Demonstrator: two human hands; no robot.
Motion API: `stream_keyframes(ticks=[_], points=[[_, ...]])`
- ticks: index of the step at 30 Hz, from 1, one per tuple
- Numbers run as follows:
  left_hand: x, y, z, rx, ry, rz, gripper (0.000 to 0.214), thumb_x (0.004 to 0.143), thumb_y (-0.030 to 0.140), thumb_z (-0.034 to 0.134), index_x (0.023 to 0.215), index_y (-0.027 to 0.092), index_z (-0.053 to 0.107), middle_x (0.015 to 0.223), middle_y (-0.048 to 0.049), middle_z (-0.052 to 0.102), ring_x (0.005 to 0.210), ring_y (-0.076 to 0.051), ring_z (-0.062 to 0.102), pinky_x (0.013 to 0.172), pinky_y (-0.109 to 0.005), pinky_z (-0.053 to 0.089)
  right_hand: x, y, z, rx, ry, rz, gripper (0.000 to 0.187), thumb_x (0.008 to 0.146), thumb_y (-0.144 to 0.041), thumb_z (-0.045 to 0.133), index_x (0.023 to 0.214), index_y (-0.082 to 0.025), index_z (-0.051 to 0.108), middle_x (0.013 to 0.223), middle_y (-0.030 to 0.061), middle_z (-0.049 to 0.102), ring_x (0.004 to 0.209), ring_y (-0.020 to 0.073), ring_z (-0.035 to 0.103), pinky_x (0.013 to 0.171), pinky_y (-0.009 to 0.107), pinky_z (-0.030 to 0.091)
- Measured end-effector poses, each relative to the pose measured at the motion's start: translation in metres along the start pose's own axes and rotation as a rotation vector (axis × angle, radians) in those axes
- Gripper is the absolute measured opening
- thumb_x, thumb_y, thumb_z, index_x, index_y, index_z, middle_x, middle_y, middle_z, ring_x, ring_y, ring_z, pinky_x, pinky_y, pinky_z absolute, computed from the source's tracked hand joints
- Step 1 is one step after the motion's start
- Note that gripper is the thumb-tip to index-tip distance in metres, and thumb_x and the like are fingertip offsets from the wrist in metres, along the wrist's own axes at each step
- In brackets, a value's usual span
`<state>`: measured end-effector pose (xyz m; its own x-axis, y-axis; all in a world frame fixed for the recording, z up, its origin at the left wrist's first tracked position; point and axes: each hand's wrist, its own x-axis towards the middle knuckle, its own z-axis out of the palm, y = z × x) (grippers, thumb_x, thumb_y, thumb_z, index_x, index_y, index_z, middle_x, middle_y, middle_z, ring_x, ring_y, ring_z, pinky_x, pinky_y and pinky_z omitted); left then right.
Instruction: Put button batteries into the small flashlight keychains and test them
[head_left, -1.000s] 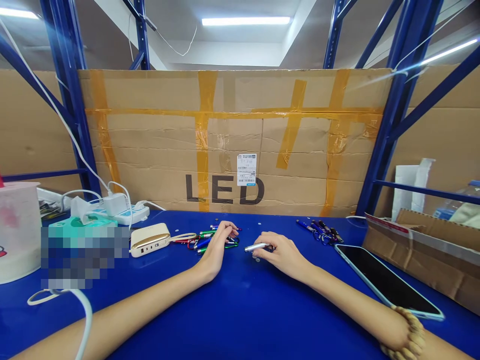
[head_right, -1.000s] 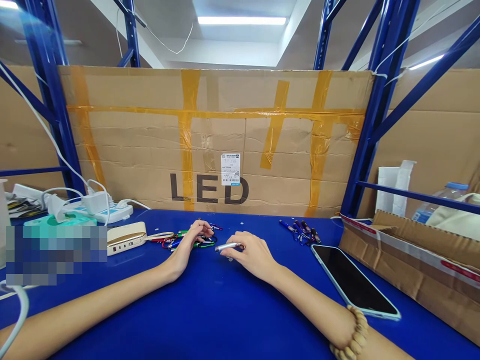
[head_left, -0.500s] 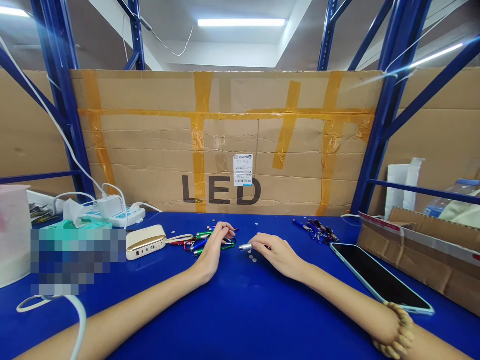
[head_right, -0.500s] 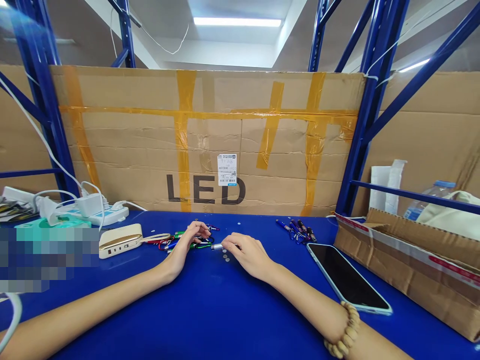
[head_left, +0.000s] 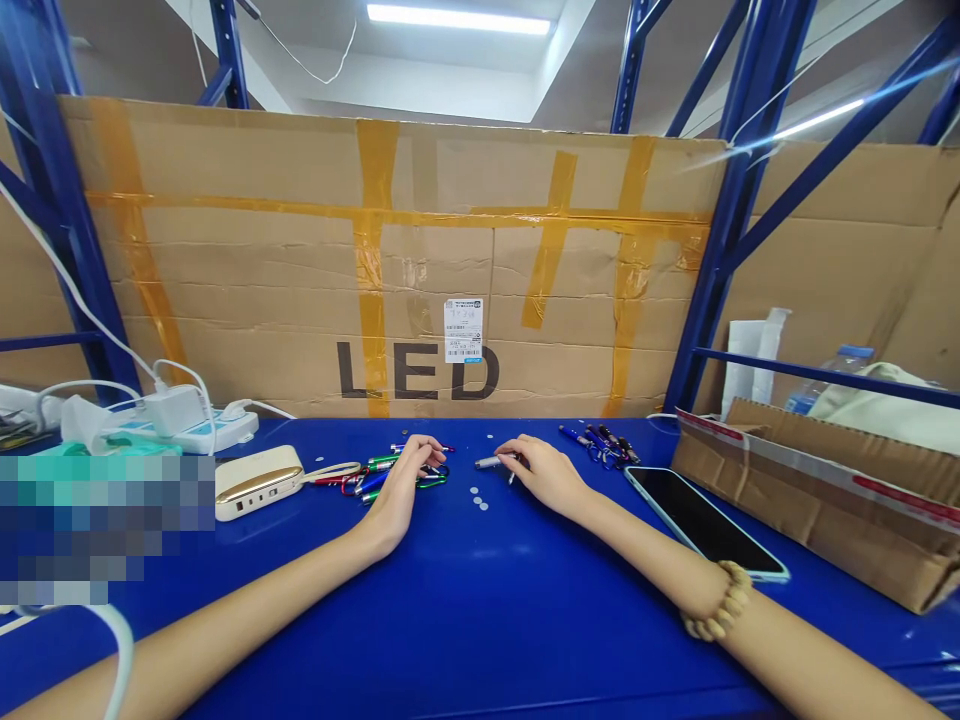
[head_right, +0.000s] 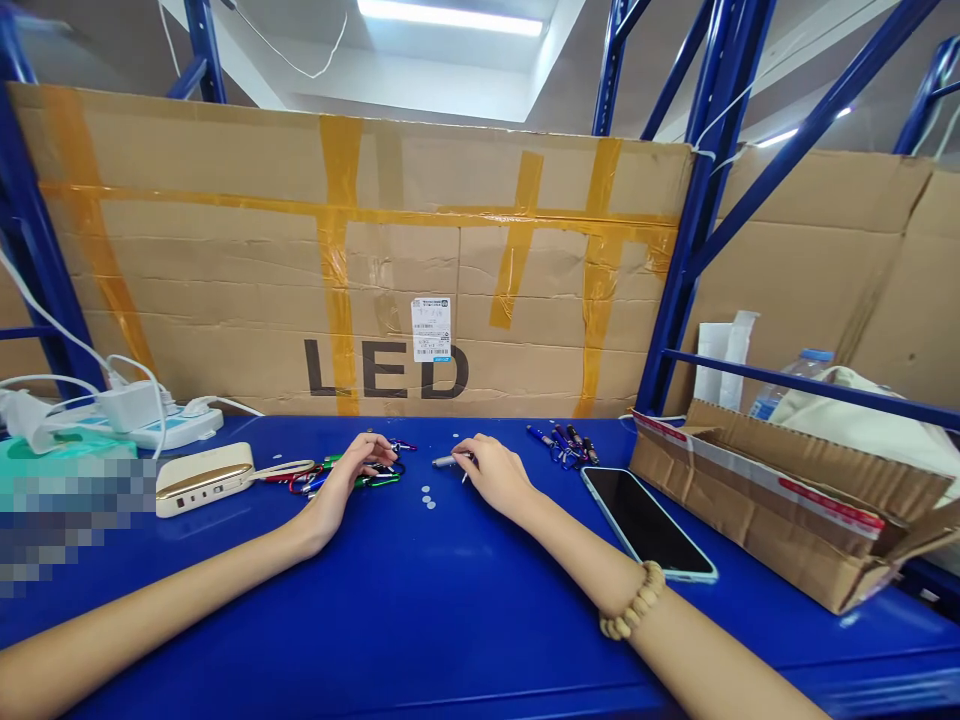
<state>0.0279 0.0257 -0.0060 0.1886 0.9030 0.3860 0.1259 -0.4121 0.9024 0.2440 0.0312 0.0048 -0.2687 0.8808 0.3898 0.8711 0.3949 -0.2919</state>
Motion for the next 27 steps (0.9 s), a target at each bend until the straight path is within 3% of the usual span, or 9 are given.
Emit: stream_keyframes(ticks=[7, 16, 24, 27], points=[[0.0, 0.001, -0.002, 0.031, -0.016, -0.004, 0.026, 0.084, 0.04, 0.031, 0.088, 0.021, 0.047, 0.095, -0.0037, 0.057, 0.097, -0.021, 0.051, 0.083, -0.032, 0.035, 0.004, 0.009, -0.012, -0.146, -0.021, 0.156, 0.02, 0.081, -0.029, 0.052, 0.095, -0.022, 0.066, 0.091, 0.003, 0.067, 0.088, 0.0195, 0.058, 0.065, 0.026, 0.041], [0.0, 0.0, -0.002, 0.055, -0.023, 0.014, 0.028, 0.084, 0.041, 0.03, 0.089, 0.021, 0.049, 0.096, -0.0041, 0.058, 0.098, -0.021, 0.052, 0.084, -0.033, 0.036, 0.007, 0.029, -0.009, -0.162, -0.002, 0.225, 0.019, 0.085, -0.021, 0.048, 0.092, -0.014, 0.064, 0.093, 0.0088, 0.065, 0.083, 0.0178, 0.06, 0.07, 0.025, 0.042], [0.002, -0.001, -0.002, 0.047, -0.012, 0.001, 0.029, 0.084, 0.044, 0.031, 0.087, 0.021, 0.049, 0.095, -0.0042, 0.058, 0.096, -0.021, 0.052, 0.081, -0.032, 0.037, 0.014, 0.039, -0.004, 0.04, 0.276, 0.177, 0.016, 0.086, -0.017, 0.043, 0.093, -0.013, 0.057, 0.089, 0.0071, 0.062, 0.082, 0.0153, 0.056, 0.075, 0.025, 0.042], [0.002, -0.001, -0.002, 0.043, -0.013, -0.004, 0.03, 0.083, 0.045, 0.031, 0.087, 0.021, 0.049, 0.095, -0.0042, 0.058, 0.095, -0.021, 0.052, 0.079, -0.031, 0.038, 0.013, 0.035, -0.005, 0.055, 0.306, 0.186, 0.018, 0.088, -0.021, 0.039, 0.096, -0.015, 0.054, 0.089, 0.0061, 0.06, 0.077, 0.0148, 0.056, 0.07, 0.025, 0.042]])
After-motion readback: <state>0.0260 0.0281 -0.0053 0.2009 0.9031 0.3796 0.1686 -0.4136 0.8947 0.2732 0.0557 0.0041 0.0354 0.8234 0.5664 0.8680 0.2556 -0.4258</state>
